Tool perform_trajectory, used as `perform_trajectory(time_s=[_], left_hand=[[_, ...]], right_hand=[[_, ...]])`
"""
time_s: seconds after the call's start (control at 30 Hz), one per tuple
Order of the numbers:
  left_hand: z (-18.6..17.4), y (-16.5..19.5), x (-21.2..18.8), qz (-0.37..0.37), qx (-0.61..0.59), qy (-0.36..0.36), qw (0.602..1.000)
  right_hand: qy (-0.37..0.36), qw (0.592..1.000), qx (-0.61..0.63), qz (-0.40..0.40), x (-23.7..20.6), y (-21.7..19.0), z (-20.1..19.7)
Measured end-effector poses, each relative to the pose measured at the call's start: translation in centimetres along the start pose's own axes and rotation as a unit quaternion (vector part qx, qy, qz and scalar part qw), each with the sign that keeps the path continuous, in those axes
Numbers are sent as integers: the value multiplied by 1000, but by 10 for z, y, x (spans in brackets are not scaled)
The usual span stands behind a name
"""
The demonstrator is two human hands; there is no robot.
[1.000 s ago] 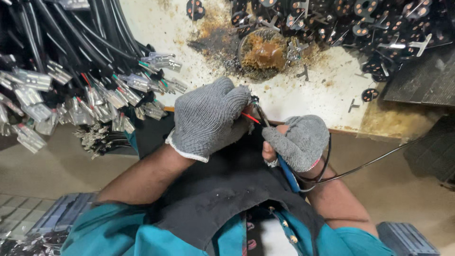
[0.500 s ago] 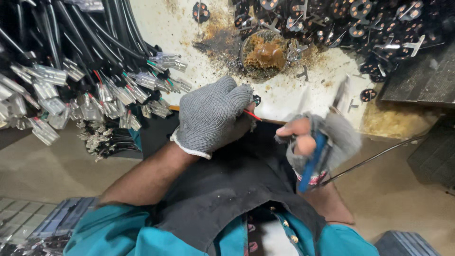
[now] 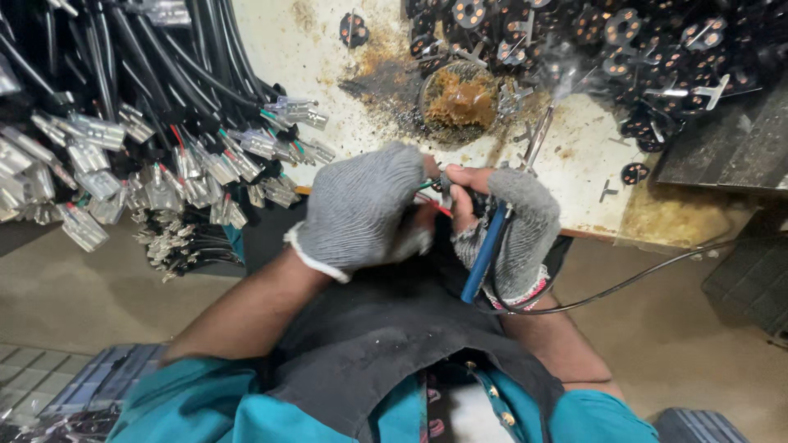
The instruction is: The person solders wires onto lamp socket components at a cluttered workbench. They hold a wire against a component with one hand, dip or touch it with a soldering iron, then set the finished piece aside and pick up the next wire and component, repeating the process.
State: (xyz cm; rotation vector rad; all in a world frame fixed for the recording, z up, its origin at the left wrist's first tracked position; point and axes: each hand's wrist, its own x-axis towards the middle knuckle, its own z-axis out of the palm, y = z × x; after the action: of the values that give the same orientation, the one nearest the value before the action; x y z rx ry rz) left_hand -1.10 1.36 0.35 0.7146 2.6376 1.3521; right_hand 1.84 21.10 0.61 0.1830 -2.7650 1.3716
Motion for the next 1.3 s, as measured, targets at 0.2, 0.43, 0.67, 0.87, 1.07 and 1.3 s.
perform_trajectory(time_s=[0.2,0.43,0.67,0.87,1.07,1.3], left_hand=[[-20,-8,-2,-12,-72,-109,991],[-18,15,-4,-194,-263,-145,934],[-8,15,-10,-198,-243,-132,940],[-4,10,-17,-136,-187,-101,968],[-1,7,-18,-113,-173,-92,974],[1,9,-17,-119,-187,-75,972]], right_hand=[[-23,1000,13,-14,0,-2,-7],[-10,980,200,19,-1,-17,-14],[-69,984,129,100,-10,-15,-19],[5,956,266,123,-24,5,-1],[17,975,206,80,-38,24,0],[-14,977,203,59,-25,15,-5]])
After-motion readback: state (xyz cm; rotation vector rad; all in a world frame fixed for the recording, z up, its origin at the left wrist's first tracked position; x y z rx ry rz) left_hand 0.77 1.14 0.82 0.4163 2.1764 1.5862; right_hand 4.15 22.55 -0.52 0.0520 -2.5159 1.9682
